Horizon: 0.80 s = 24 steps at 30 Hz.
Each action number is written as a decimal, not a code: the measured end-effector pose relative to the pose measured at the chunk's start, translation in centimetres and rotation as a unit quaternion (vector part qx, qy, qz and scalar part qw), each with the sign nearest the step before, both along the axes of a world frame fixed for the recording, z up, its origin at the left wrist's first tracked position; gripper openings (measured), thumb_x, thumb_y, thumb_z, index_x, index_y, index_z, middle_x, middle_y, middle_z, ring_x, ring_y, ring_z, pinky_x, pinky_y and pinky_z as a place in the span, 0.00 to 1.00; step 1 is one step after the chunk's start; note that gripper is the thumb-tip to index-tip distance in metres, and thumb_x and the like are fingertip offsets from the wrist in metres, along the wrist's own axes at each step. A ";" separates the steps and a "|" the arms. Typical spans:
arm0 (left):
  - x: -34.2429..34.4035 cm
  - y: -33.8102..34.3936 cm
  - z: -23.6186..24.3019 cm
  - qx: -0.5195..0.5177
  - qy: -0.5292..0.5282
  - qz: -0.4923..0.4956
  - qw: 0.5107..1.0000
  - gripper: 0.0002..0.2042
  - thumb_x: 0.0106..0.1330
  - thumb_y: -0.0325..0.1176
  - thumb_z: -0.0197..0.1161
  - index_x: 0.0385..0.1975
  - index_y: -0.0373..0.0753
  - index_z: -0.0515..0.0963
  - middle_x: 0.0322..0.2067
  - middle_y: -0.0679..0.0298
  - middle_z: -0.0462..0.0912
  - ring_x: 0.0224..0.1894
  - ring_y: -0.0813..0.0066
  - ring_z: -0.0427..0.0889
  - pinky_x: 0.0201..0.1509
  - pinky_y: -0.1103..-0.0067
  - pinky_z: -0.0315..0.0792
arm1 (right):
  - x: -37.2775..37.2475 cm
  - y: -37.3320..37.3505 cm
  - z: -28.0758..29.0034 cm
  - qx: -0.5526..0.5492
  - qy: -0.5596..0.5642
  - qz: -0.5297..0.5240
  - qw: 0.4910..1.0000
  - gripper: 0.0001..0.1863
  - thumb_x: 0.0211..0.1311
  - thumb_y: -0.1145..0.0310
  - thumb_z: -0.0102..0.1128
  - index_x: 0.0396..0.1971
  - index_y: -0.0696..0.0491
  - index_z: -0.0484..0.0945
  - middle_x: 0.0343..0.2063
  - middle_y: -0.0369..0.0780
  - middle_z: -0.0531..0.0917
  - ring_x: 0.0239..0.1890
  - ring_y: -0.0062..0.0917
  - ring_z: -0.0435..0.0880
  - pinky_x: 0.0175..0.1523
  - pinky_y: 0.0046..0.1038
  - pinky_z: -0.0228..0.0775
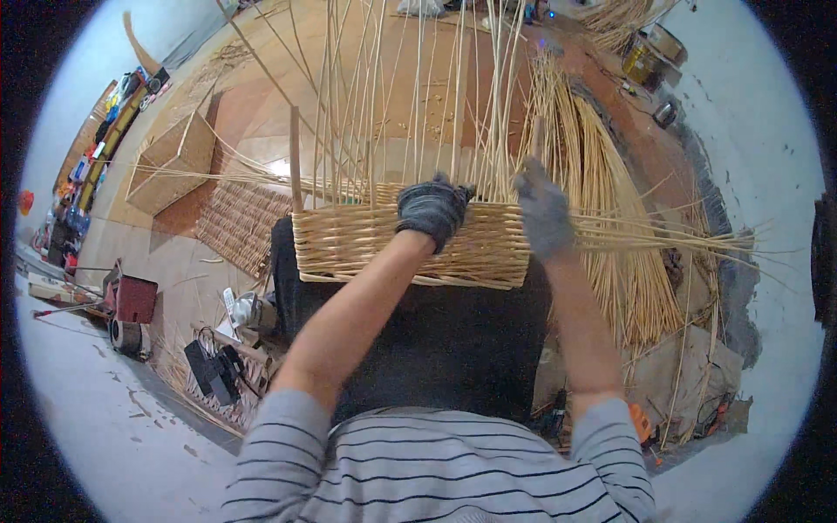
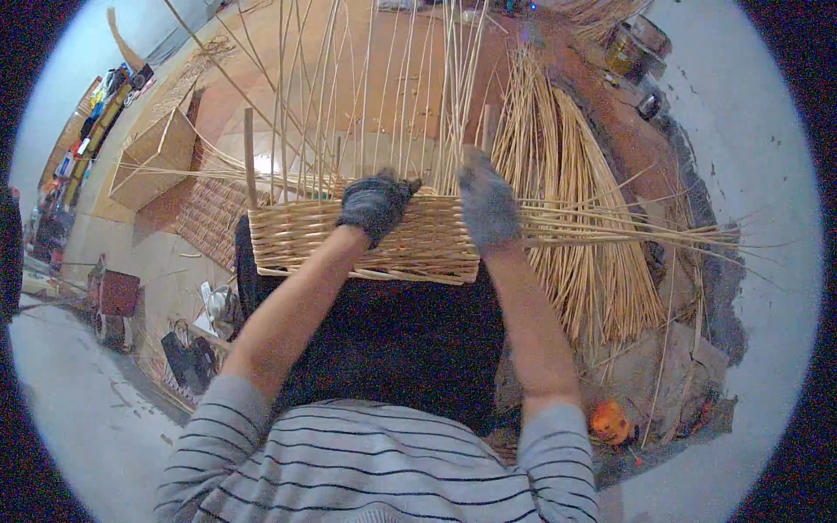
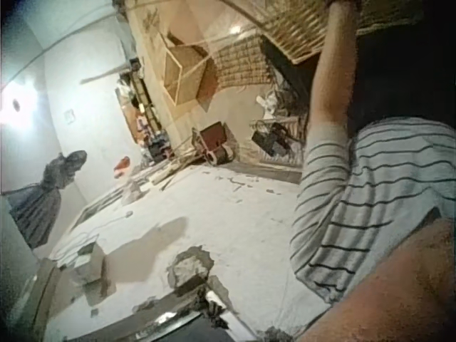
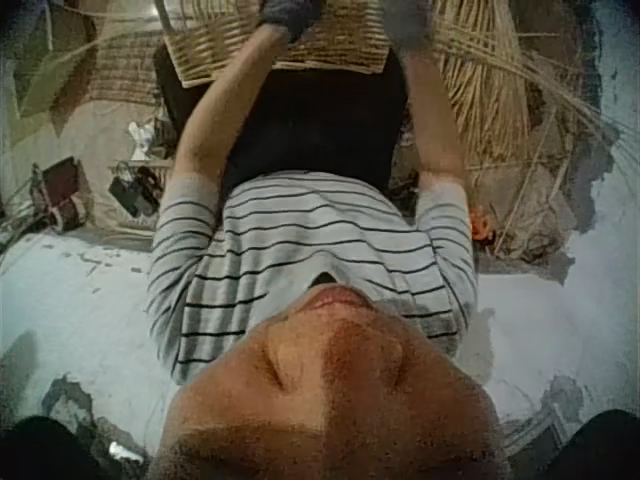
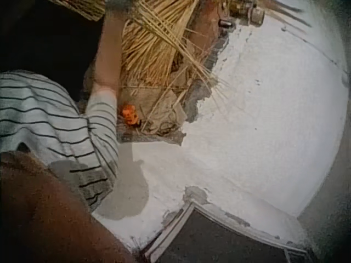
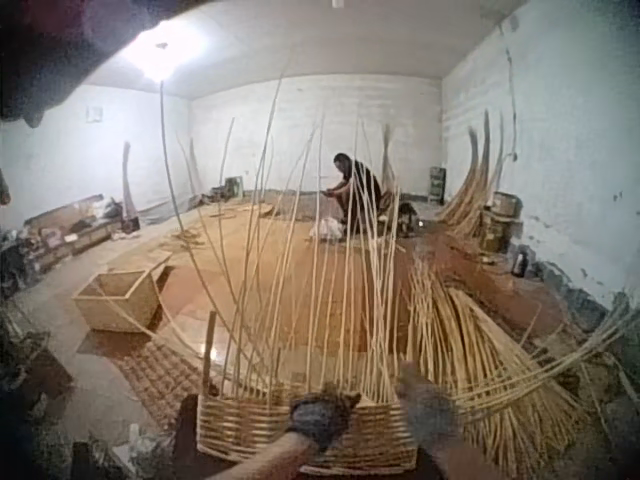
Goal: The recorder is weaving a large rectangular basket using long bamboo or wooden strips.
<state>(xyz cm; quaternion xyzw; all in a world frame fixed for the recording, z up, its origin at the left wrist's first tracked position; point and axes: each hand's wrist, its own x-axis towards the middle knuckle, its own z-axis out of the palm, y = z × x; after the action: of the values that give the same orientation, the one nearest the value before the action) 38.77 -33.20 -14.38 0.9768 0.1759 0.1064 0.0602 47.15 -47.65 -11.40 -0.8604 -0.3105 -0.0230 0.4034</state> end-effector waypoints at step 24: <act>-15.1 13.9 -2.2 -0.696 -0.283 0.134 0.646 0.10 0.61 0.35 0.53 0.35 0.35 0.72 0.26 0.67 0.71 0.28 0.81 0.70 0.30 0.83 0.68 | 6.0 -1.5 -3.4 -0.209 -0.005 -0.071 0.975 0.23 0.56 0.49 0.48 0.33 0.57 0.73 0.26 0.49 0.78 0.30 0.40 0.77 0.35 0.34 0.68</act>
<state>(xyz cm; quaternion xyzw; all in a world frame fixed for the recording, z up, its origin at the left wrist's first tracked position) 23.69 -19.27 -16.57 0.5351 0.3019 0.2311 0.7544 53.10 -49.10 -14.81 -0.9452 -0.2490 0.0094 0.2107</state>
